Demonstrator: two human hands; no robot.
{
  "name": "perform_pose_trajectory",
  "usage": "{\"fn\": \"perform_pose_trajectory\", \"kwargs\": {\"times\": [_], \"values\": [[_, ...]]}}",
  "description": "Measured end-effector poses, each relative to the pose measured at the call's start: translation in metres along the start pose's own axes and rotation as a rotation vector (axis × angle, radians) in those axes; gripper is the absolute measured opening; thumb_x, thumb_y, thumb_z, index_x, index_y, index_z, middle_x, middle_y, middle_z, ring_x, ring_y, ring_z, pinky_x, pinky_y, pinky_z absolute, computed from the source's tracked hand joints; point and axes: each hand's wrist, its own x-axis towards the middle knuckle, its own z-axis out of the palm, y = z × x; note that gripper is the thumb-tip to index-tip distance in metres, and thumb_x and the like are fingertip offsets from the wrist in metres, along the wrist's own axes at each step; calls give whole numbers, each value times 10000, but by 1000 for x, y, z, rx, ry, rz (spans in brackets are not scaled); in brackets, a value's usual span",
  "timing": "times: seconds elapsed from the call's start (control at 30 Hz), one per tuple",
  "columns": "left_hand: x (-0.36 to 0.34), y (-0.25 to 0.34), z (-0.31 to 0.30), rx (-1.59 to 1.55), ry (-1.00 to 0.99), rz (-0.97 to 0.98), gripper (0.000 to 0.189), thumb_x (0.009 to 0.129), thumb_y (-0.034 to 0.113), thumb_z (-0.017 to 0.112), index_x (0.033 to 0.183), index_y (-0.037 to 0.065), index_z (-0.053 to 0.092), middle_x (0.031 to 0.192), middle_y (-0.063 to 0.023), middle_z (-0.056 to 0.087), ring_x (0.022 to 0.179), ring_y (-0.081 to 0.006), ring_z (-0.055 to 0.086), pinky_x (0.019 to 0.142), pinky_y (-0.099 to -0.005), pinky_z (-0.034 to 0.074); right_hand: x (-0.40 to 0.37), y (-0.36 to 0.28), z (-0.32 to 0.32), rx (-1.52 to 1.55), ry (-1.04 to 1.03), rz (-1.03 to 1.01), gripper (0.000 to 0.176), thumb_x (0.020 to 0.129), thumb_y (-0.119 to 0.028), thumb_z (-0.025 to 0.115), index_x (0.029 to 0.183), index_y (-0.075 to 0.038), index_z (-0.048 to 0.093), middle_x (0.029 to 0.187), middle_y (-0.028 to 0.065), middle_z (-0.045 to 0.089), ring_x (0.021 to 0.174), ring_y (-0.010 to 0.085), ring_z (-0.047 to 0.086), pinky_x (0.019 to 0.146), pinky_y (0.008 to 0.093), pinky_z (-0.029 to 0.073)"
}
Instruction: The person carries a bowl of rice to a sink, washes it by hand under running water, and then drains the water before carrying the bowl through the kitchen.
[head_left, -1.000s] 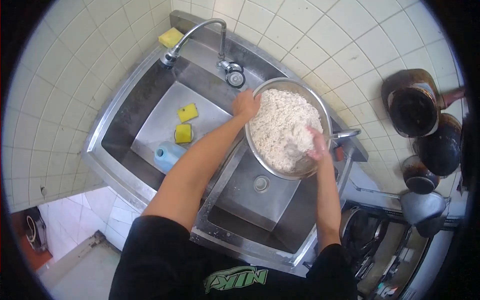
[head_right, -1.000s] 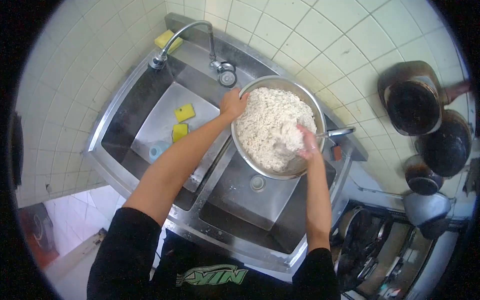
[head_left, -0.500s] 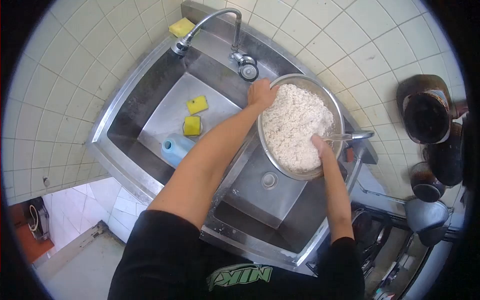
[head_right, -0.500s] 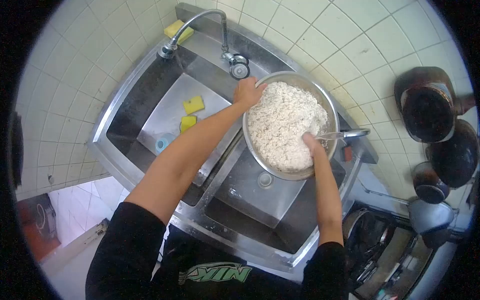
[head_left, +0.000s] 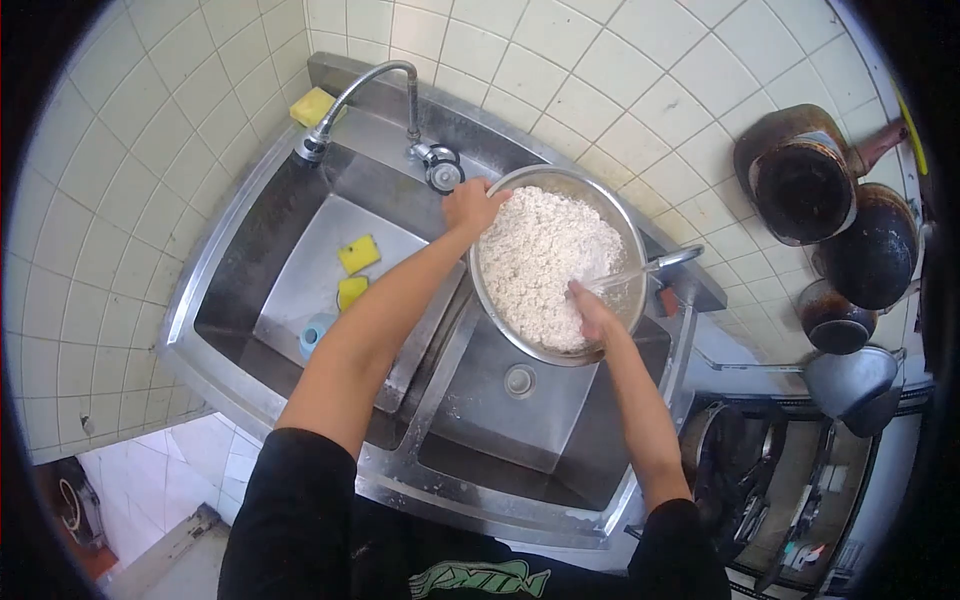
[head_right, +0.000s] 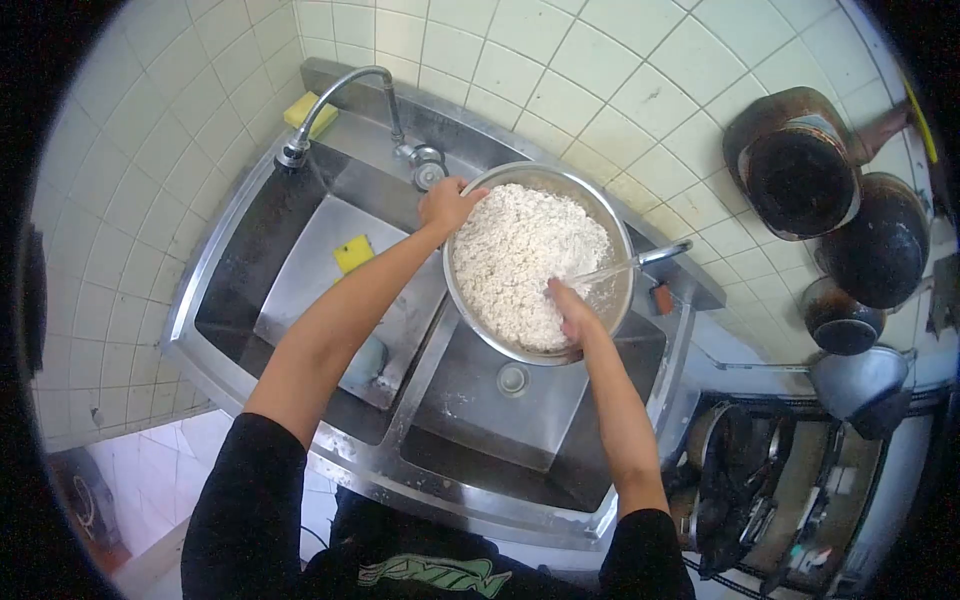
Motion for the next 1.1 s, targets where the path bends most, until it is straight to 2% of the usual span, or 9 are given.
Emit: {"fn": "perform_pose_trajectory", "kwargs": {"times": [0.17, 0.27, 0.33, 0.4, 0.47, 0.8, 0.9, 0.97, 1.1], "values": [[-43, -17, 15, -218, 207, -13, 582, 712, 406, 637, 1103, 12, 462, 1101, -183, 503, 1035, -306, 480, 835, -401, 381, -21, -56, -19, 764, -225, -185, 580, 851, -289, 462, 1335, -67, 233, 1302, 149, 365, 1173, 296, 380, 983, 424, 290], [-139, -26, 49, -273, 306, -166, 534, 778, 334, 580, 1109, -43, 399, 1090, -248, 437, 1044, -359, 420, 849, -418, 353, -25, -85, -31, 352, -6, -424, 619, 789, -229, 550, 1312, -50, 273, 1241, 185, 423, 1122, 318, 435, 946, 392, 354], [-170, -33, 82, -548, 394, -262, 466, 795, 301, 555, 1066, -50, 412, 994, -245, 452, 970, -369, 434, 826, -430, 349, -13, -81, -44, -1072, 232, -910, 711, 701, -249, 638, 1281, -5, 308, 1202, 239, 437, 1109, 333, 445, 894, 377, 406], [-162, -20, 83, -510, 536, -270, 349, 798, 261, 546, 963, -33, 458, 938, -229, 471, 923, -375, 442, 798, -434, 348, -29, -88, -18, -1166, 214, -619, 835, 604, -309, 704, 1269, 19, 320, 1169, 264, 452, 1129, 335, 426, 905, 362, 393], [-152, -12, 80, -492, 616, -330, 308, 797, 248, 545, 919, -27, 476, 918, -222, 483, 913, -376, 445, 794, -430, 349, -17, -79, -9, -1120, 365, -117, 811, 604, -351, 677, 1240, 39, 358, 1127, 264, 489, 1091, 346, 460, 925, 362, 368], [-84, -19, 29, -311, 288, -297, 277, 777, 274, 561, 839, 4, 559, 879, -179, 575, 848, -350, 548, 727, -427, 423, -51, -75, 3, 491, -29, -112, 447, 831, -279, 412, 1163, 17, 455, 1085, 158, 551, 970, 253, 558, 862, 377, 443], [-67, -14, 11, -212, 182, -289, 306, 768, 318, 564, 885, 36, 588, 892, -168, 599, 862, -336, 565, 741, -411, 435, -41, -89, -35, 278, -109, -160, 430, 824, -242, 438, 1183, -4, 437, 1081, 150, 556, 960, 263, 562, 851, 389, 447], [-58, -14, 8, -170, 117, -288, 330, 762, 345, 566, 909, 51, 602, 889, -160, 615, 865, -325, 576, 743, -405, 440, -37, -102, -49, -901, 202, -733, 509, 747, -255, 564, 1172, -6, 436, 1055, 163, 564, 958, 286, 563, 832, 408, 453], [-50, -12, 7, -79, 60, -247, 350, 760, 378, 554, 941, 83, 605, 927, -140, 616, 892, -310, 575, 750, -400, 442, -5, -91, -42, -1302, 295, -505, 700, 598, -273, 665, 1192, 2, 417, 1056, 194, 558, 969, 288, 551, 843, 377, 436]]}}
